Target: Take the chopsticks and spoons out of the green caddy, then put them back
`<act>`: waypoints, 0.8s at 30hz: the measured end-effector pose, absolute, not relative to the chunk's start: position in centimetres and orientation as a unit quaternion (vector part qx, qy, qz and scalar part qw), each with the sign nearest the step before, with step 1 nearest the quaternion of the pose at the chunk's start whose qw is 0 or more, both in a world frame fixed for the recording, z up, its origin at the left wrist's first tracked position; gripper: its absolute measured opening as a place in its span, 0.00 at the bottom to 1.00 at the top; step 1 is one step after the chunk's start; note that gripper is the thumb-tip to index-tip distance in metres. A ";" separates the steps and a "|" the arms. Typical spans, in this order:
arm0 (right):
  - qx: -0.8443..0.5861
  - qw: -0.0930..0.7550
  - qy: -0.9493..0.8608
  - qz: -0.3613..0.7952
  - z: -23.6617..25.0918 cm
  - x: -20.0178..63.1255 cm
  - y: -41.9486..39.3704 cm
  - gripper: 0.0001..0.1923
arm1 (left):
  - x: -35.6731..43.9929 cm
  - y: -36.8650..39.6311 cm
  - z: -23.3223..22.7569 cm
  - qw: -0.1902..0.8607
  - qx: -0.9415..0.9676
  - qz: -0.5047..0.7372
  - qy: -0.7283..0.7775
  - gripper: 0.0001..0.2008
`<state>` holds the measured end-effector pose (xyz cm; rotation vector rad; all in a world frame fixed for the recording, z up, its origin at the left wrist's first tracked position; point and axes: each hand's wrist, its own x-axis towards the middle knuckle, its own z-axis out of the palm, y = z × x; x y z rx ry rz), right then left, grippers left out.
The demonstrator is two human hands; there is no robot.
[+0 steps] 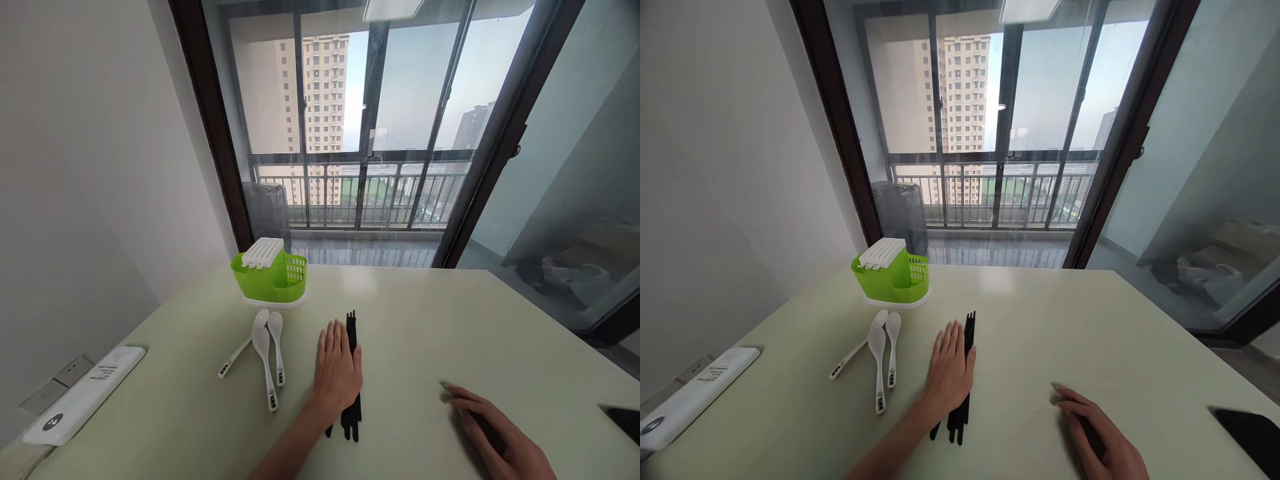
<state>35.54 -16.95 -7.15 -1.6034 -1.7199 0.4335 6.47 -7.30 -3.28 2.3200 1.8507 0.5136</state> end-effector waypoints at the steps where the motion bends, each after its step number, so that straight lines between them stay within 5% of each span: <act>1: -0.626 0.366 -0.668 0.168 -7.0 35.5 -17.0 0.18 | 6.4 -7.7 -3.1 0.081 0.769 0.181 0.608 0.33; 5: -0.630 0.363 -0.662 0.180 -6.6 35.4 -17.1 0.17 | 4.6 -9.6 -1.9 0.124 0.781 0.234 0.566 0.30; 10: -0.622 0.386 -0.659 0.174 -6.4 35.3 -17.2 0.16 | -0.8 -10.7 0.1 -0.041 0.782 0.264 0.562 0.22; 17: -0.618 0.395 -0.653 0.187 -6.9 35.3 -17.0 0.16 | -7.2 -12.3 -1.3 -0.148 0.730 0.161 0.648 0.43; 24: -0.619 0.384 -0.654 0.204 -7.1 35.4 -17.1 0.16 | -8.4 -14.5 -3.6 -0.068 0.723 0.074 0.684 0.42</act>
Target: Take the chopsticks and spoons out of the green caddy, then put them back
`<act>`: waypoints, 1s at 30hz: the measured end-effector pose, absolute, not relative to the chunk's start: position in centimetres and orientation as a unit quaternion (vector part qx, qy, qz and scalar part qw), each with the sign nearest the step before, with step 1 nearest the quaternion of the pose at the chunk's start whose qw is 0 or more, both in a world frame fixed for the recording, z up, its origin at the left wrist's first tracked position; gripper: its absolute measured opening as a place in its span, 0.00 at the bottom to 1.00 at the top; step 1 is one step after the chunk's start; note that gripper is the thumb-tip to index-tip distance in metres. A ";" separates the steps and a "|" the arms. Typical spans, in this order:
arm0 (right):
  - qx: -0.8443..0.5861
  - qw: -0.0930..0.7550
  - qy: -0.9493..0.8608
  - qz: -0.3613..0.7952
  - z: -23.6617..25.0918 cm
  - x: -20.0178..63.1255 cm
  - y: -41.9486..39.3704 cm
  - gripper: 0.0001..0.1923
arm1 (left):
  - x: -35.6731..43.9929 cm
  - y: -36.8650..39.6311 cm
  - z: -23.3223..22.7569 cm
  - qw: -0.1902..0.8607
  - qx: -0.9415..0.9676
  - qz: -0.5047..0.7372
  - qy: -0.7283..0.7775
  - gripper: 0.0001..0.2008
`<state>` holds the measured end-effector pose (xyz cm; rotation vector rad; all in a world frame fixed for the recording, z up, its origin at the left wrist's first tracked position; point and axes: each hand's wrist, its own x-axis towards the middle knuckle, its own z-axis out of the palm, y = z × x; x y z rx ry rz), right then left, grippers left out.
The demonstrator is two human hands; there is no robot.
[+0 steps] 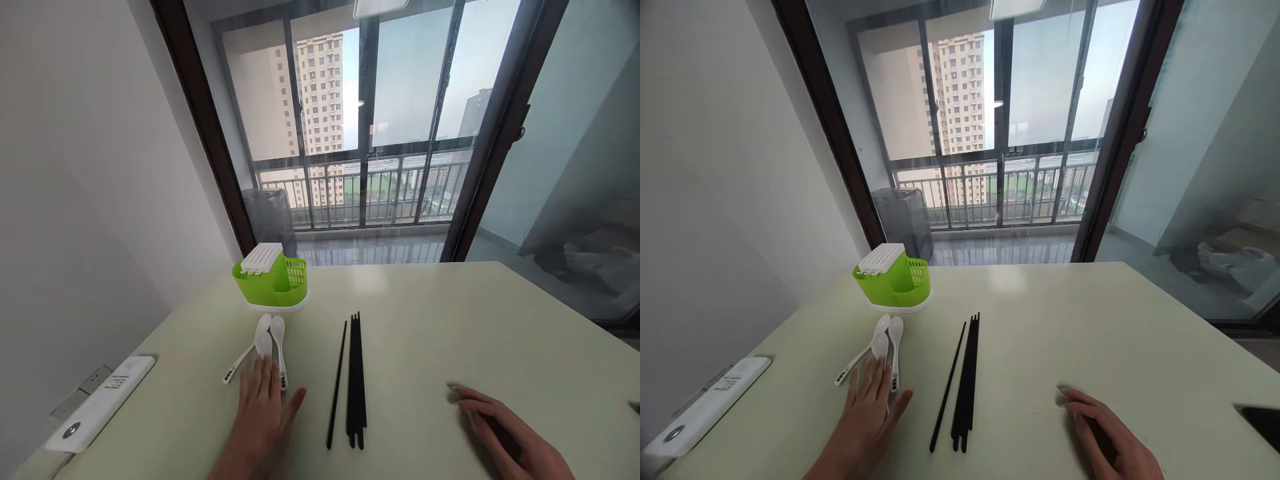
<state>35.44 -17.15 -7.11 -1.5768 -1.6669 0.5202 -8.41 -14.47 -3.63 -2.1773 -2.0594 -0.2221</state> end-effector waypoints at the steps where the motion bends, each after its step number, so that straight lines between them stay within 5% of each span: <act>1: -0.619 0.384 -0.654 0.203 -7.1 35.5 -17.2 0.16 | -8.6 -14.4 -3.9 0.061 -0.723 -0.074 -0.685 0.42; 12: -0.620 0.387 -0.654 0.196 -6.8 35.3 -17.1 0.16 | -12.5 -11.2 -6.0 0.151 -0.794 -0.109 -0.579 0.35; 30: -0.622 0.389 -0.654 0.185 -6.6 35.2 -17.1 0.18 | -9.9 -8.7 -3.0 0.007 -0.650 -0.200 -0.734 0.41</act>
